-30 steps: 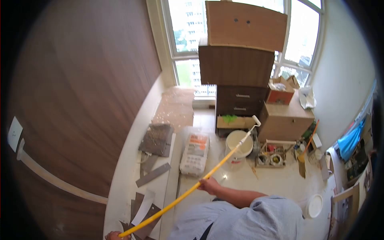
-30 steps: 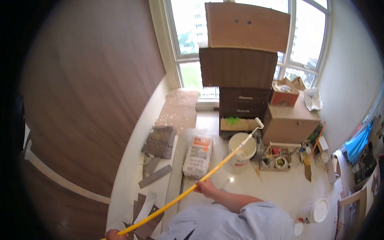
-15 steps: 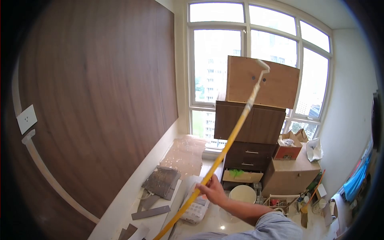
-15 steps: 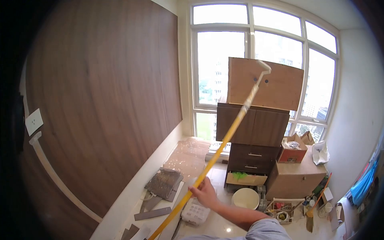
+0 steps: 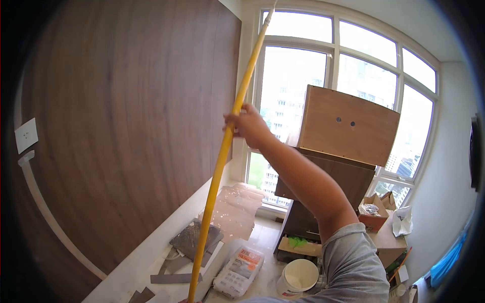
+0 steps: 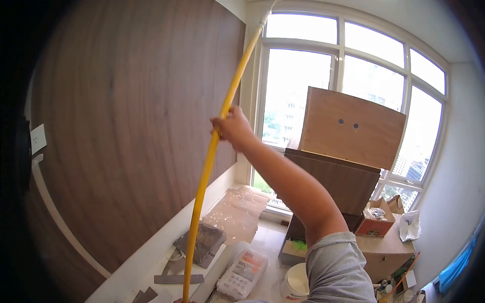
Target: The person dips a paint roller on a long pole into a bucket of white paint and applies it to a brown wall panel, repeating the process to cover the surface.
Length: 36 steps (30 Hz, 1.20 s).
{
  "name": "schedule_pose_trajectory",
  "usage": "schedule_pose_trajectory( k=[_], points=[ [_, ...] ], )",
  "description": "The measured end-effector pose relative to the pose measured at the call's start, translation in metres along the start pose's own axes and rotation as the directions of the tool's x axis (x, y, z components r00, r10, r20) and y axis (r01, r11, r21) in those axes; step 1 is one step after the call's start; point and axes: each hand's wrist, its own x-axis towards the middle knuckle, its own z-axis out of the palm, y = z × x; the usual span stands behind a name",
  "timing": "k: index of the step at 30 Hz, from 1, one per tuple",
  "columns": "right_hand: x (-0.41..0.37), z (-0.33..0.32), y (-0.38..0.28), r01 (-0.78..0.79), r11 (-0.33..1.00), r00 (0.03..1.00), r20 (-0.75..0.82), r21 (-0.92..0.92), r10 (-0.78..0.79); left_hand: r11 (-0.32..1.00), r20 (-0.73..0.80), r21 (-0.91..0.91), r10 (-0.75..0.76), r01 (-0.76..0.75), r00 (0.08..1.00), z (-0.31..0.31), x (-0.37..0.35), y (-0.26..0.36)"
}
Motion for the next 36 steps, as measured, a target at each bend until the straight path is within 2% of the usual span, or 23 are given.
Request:
schedule_pose_trajectory(
  k=[2,3,5,10,15,18,19,22,25,36],
  points=[
    [0.041,0.007,-0.021,0.035,0.999,0.999,0.001,0.026,-0.035,0.985,-0.079,-0.1,0.132,-0.14,0.988,0.001,0.033,0.068],
    [0.06,0.012,-0.031,0.057,0.998,0.998,0.001,0.041,-0.057,0.97,-0.131,0.077,0.239,-0.231,0.962,-0.007,0.048,0.106],
    [0.095,0.021,-0.043,0.112,0.993,0.994,-0.015,0.031,-0.111,0.97,-0.096,-0.081,0.221,-0.229,0.971,-0.006,0.102,0.1],
    [0.153,0.038,-0.079,0.221,0.975,0.975,0.008,0.018,-0.221,0.916,-0.124,-0.282,0.261,-0.286,0.957,-0.042,0.193,0.201],
    [0.192,0.051,-0.095,0.254,0.967,0.967,0.011,-0.02,-0.254,0.835,-0.068,-0.452,0.319,-0.314,0.945,-0.071,0.248,0.281],
    [0.209,0.05,-0.098,0.279,0.959,0.96,0.035,-0.049,-0.278,0.808,-0.067,-0.492,0.336,-0.324,0.94,-0.08,0.264,0.336],
    [0.215,0.048,-0.096,0.29,0.955,0.957,0.049,-0.058,-0.287,0.799,-0.076,-0.504,0.338,-0.328,0.938,-0.081,0.271,0.349],
    [0.232,0.049,-0.086,0.241,0.967,0.968,-0.045,-0.089,-0.245,0.774,-0.057,-0.531,0.373,-0.345,0.926,-0.081,0.299,0.362],
    [0.252,0.035,-0.068,0.258,0.964,0.966,-0.013,-0.058,-0.259,0.768,-0.052,-0.531,0.393,-0.359,0.918,-0.074,0.322,0.376],
    [0.304,-0.029,-0.003,0.133,0.988,0.991,-0.006,-0.085,-0.134,0.702,-0.119,-0.549,0.472,-0.454,0.873,-0.012,0.411,0.453]
  ],
)
